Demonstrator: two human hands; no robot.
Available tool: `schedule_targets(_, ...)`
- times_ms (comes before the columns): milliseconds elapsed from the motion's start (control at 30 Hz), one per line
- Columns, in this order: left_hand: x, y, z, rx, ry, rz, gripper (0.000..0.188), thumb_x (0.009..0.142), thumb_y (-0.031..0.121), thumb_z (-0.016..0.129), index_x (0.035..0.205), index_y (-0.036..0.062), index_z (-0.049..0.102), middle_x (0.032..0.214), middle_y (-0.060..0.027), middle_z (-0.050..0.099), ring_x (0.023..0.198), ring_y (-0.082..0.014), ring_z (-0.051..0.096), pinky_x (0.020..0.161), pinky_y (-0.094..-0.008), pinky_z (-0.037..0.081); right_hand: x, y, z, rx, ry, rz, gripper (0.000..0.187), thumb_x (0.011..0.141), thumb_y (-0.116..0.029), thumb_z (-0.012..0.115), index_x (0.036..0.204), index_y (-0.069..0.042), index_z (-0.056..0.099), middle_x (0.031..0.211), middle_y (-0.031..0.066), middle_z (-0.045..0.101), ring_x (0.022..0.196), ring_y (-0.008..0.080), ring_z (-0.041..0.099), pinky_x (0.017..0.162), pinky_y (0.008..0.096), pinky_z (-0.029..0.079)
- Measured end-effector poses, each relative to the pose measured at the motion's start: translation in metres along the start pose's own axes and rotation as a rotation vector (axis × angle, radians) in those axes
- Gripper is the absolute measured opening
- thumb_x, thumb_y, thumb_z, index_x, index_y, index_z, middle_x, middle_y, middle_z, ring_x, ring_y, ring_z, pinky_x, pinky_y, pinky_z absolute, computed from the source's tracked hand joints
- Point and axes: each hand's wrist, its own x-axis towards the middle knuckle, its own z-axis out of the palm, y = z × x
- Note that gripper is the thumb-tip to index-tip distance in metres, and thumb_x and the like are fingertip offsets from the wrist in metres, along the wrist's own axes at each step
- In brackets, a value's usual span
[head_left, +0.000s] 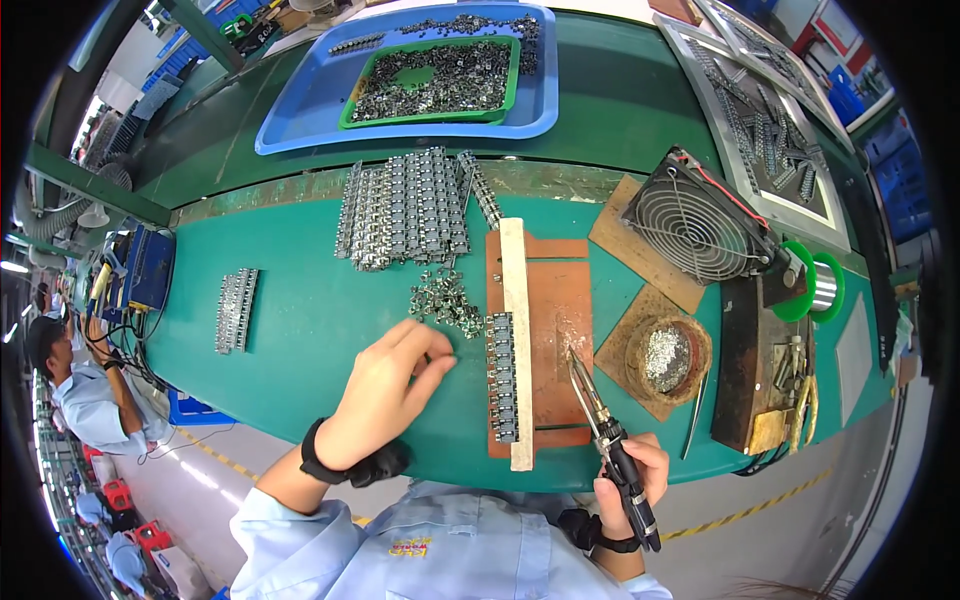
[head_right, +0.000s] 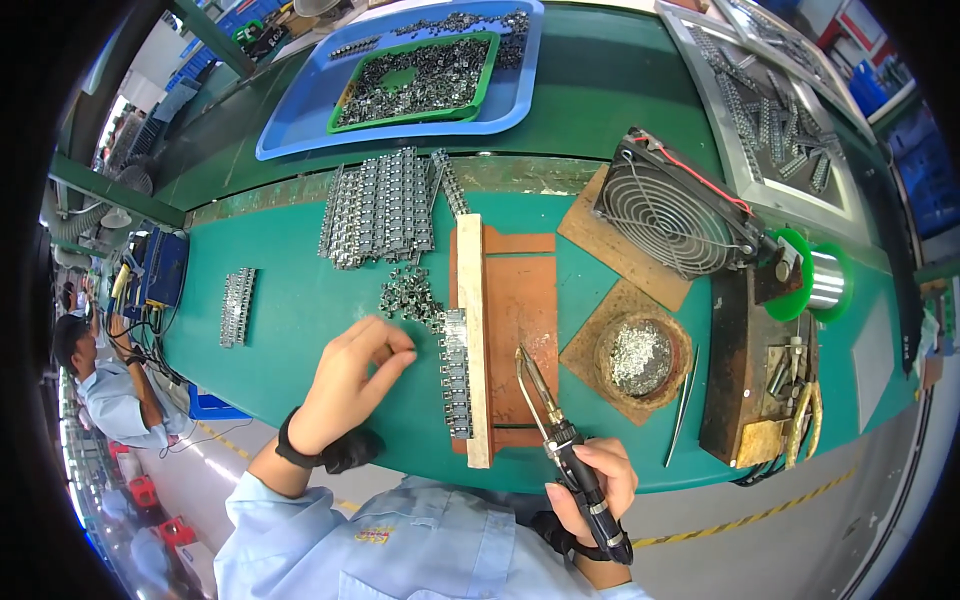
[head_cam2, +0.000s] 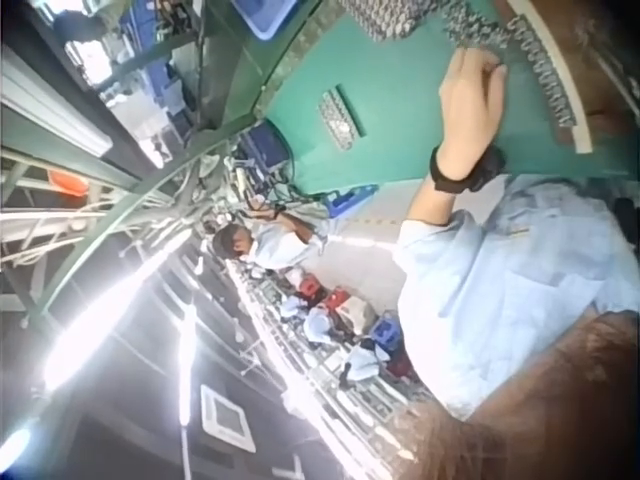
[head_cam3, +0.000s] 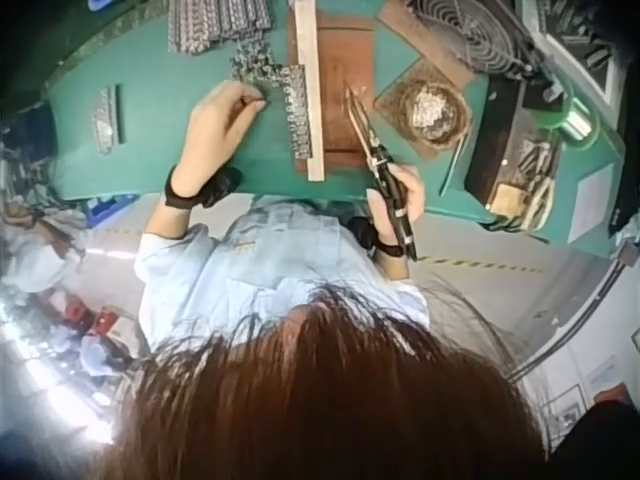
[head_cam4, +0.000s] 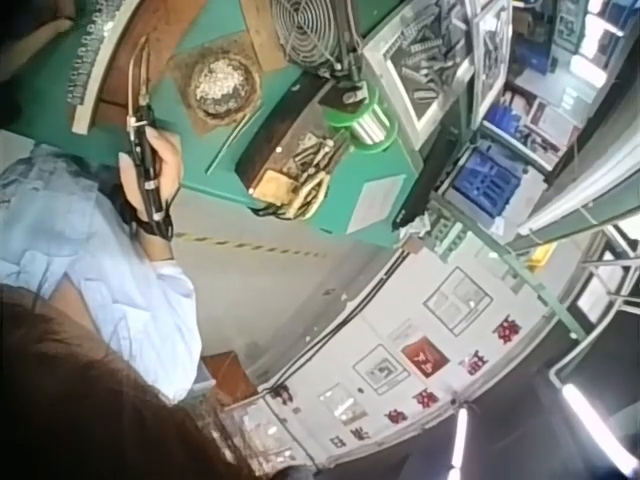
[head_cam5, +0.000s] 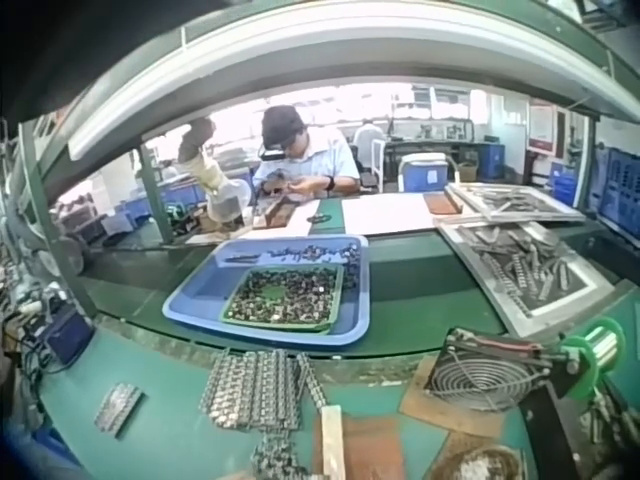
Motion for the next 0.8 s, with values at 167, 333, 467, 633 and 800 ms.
schedule_targets(167,-0.034,0.013,0.004,-0.546,-0.178,-0.133,0.008,0.08,0.003,0.057,0.087,0.0008,0.055,0.08,-0.0054,0.057,0.067,-0.0125,0.056,0.06,-0.0248,0.043,0.001,-0.002,0.0,0.012,-0.009,-0.01,0.042,0.067,-0.017,0.071,0.099,-0.001,0.049,0.08,0.0129,0.055,0.068,0.0192,0.052,0.062,0.0276,0.043)
schedule_targets(333,-0.046,0.018,0.018,-1.068,-0.284,-0.419,0.008,0.084,0.004,0.054,0.091,0.0012,0.054,0.086,-0.0026,0.058,0.075,-0.0088,0.055,0.068,-0.0226,0.044,0.003,-0.004,0.002,0.007,-0.024,-0.007,0.041,0.067,-0.016,0.07,0.099,-0.001,0.049,0.081,0.013,0.055,0.069,0.019,0.052,0.062,0.0273,0.043)
schedule_targets(467,-0.047,0.017,0.024,-1.18,-0.289,-0.478,0.009,0.084,0.004,0.054,0.092,0.0015,0.052,0.086,-0.002,0.057,0.078,-0.0079,0.054,0.07,-0.0219,0.043,0.002,-0.002,0.003,-0.004,-0.021,-0.011,0.041,0.067,-0.016,0.07,0.099,-0.001,0.049,0.081,0.0131,0.055,0.069,0.0188,0.053,0.062,0.027,0.043)
schedule_targets(633,-0.046,0.02,0.027,-1.16,-0.359,-0.477,0.01,0.084,0.005,0.054,0.09,0.0019,0.048,0.083,-0.002,0.057,0.078,-0.0076,0.054,0.07,-0.0215,0.043,0.002,-0.003,0.002,-0.017,-0.032,-0.012,0.04,0.068,-0.015,0.069,0.099,-0.001,0.049,0.081,0.0133,0.055,0.069,0.0186,0.053,0.061,0.0267,0.043)
schedule_targets(800,-0.044,0.02,0.028,-1.164,-0.359,-0.484,0.01,0.084,0.005,0.055,0.09,0.0022,0.048,0.082,-0.0017,0.056,0.078,-0.0076,0.054,0.07,-0.0214,0.043,0.003,-0.004,0.002,-0.01,-0.035,-0.009,0.04,0.068,-0.015,0.07,0.099,0.0,0.05,0.082,0.0136,0.055,0.068,0.0184,0.053,0.061,0.0266,0.043)
